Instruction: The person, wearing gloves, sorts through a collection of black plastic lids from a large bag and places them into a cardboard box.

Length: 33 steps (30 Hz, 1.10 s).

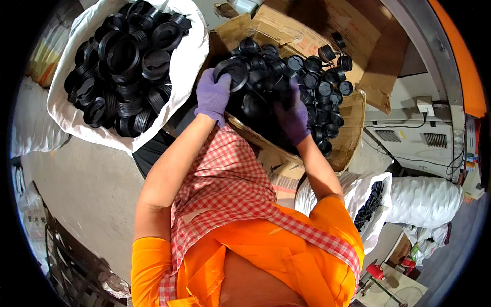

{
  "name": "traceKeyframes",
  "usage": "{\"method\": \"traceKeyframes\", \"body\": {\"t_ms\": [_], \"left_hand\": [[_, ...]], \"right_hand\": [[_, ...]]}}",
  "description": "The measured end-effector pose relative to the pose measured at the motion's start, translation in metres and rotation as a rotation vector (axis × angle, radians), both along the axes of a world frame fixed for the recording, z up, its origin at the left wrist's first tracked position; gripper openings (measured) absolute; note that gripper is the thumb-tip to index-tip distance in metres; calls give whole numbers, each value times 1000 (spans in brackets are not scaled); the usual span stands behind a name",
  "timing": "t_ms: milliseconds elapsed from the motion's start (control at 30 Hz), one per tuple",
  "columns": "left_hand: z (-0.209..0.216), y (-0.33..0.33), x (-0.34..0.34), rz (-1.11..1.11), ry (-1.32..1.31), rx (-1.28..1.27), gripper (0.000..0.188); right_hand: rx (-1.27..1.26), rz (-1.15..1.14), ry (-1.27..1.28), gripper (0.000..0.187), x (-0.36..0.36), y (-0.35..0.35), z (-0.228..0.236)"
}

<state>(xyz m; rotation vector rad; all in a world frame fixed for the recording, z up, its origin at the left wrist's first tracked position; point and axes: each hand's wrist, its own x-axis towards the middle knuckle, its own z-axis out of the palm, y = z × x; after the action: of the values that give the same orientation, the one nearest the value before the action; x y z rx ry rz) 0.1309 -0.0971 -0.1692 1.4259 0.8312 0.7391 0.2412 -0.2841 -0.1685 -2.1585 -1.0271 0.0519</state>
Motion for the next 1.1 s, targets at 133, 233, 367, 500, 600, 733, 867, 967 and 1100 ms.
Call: {"method": "traceKeyframes", "body": {"t_ms": [133, 233, 367, 500, 600, 733, 867, 967, 1100], "left_hand": [[17, -9, -20, -31, -82, -387, 29], [23, -38, -48, -318, -38, -546, 37], [40, -23, -89, -542, 135, -681, 36], [45, -30, -106, -584, 607, 496, 36], [50, -28, -115, -617, 243, 366, 26], [56, -7, -135, -578, -153, -342, 19], [62, -53, -122, -514, -220, -662, 29], [71, -59, -119, -495, -154, -467, 37], [103, -38, -114, -430, 174, 842, 52]], "right_hand": [[6, 143, -332, 85, -1, -8, 17], [179, 487, -228, 65, -26, 12, 39], [22, 471, 15, 36, -50, 12, 14], [-225, 522, -44, 15, -67, 15, 16], [-261, 732, 716, 14, -67, 10, 31], [335, 676, 1475, 19, -64, 4, 56], [806, 446, 1065, 15, -92, 35, 47], [725, 511, 90, 12, -83, 51, 33], [346, 337, -111, 15, -45, 29, -3]]}}
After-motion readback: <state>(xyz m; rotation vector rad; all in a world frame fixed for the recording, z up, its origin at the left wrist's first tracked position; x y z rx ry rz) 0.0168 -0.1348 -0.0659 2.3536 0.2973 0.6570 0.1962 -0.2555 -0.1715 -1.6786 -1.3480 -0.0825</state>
